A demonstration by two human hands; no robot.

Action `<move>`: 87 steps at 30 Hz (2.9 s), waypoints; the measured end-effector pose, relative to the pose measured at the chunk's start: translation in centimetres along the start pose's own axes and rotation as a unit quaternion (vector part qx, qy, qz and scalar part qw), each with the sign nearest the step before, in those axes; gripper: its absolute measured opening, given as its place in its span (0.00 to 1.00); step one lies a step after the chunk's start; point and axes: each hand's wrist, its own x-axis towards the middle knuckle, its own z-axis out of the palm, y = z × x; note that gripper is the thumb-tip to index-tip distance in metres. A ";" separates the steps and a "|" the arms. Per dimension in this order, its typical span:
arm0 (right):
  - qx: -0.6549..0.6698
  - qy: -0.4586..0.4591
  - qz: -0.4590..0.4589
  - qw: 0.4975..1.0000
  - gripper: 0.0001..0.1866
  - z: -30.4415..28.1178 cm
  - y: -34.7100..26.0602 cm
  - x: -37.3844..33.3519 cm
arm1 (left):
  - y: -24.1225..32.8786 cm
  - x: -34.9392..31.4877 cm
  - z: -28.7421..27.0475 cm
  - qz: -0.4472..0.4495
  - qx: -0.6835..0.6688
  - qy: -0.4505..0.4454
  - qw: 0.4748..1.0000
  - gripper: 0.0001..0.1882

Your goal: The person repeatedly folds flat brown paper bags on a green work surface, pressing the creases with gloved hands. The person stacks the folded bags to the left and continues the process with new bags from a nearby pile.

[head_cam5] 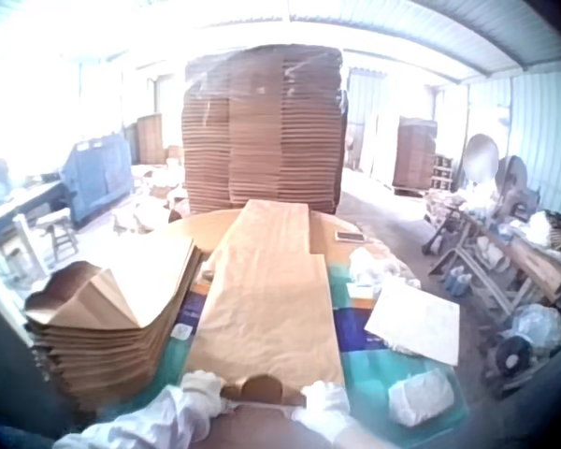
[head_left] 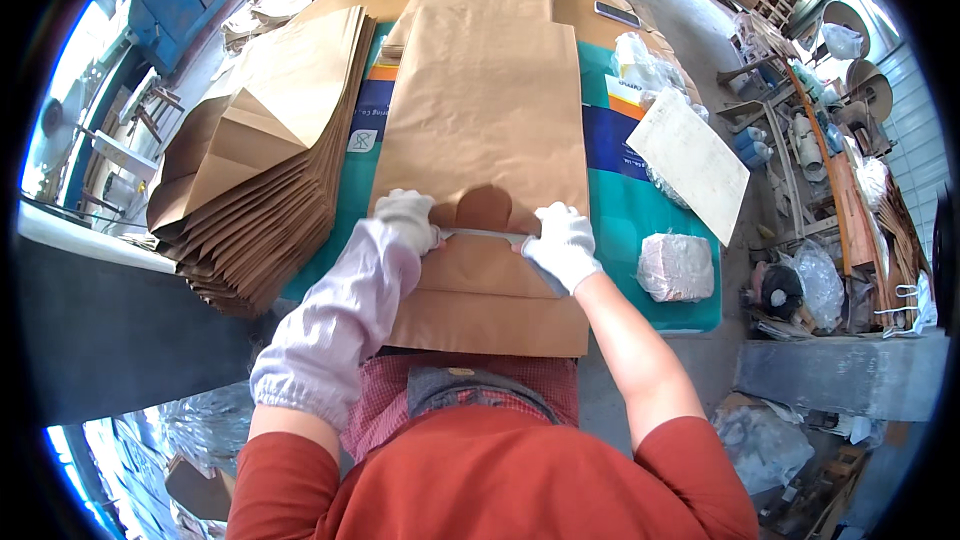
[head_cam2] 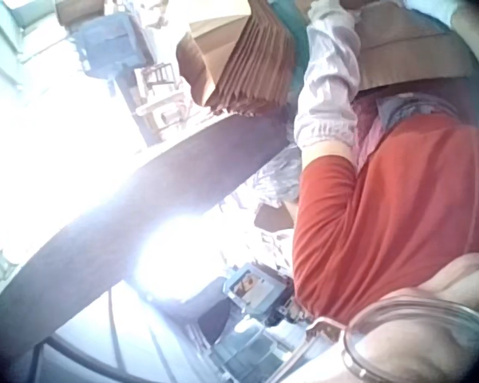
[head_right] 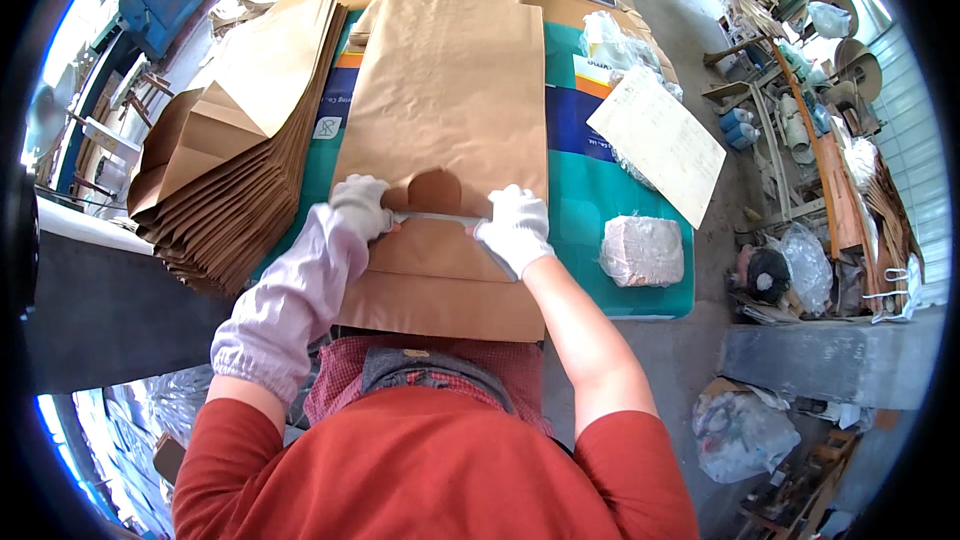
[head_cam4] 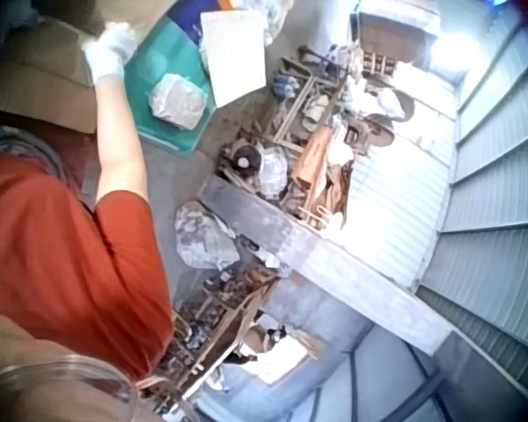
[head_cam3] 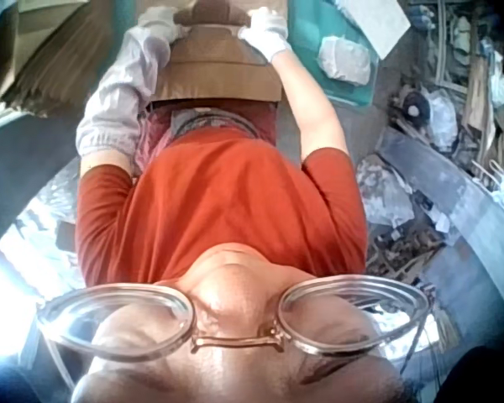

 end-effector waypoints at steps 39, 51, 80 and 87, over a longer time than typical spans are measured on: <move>0.200 0.142 -0.082 0.966 0.10 1.8 -0.2 -2.6 | -13.5 -9.9 -9.0 0.115 -0.240 0.445 0.855 0.11; 0.247 0.036 -0.233 0.940 0.22 -6.8 -32.9 12.2 | -49.9 -8.0 -15.3 -0.302 -0.060 0.422 0.853 0.12; 0.302 0.104 0.153 0.935 0.11 4.7 9.8 -5.1 | -10.0 -2.7 9.0 0.238 -0.063 0.385 0.890 0.32; 0.203 0.121 0.138 0.962 0.10 5.2 9.5 -6.0 | -9.6 -2.6 9.2 0.241 -0.065 0.396 0.884 0.31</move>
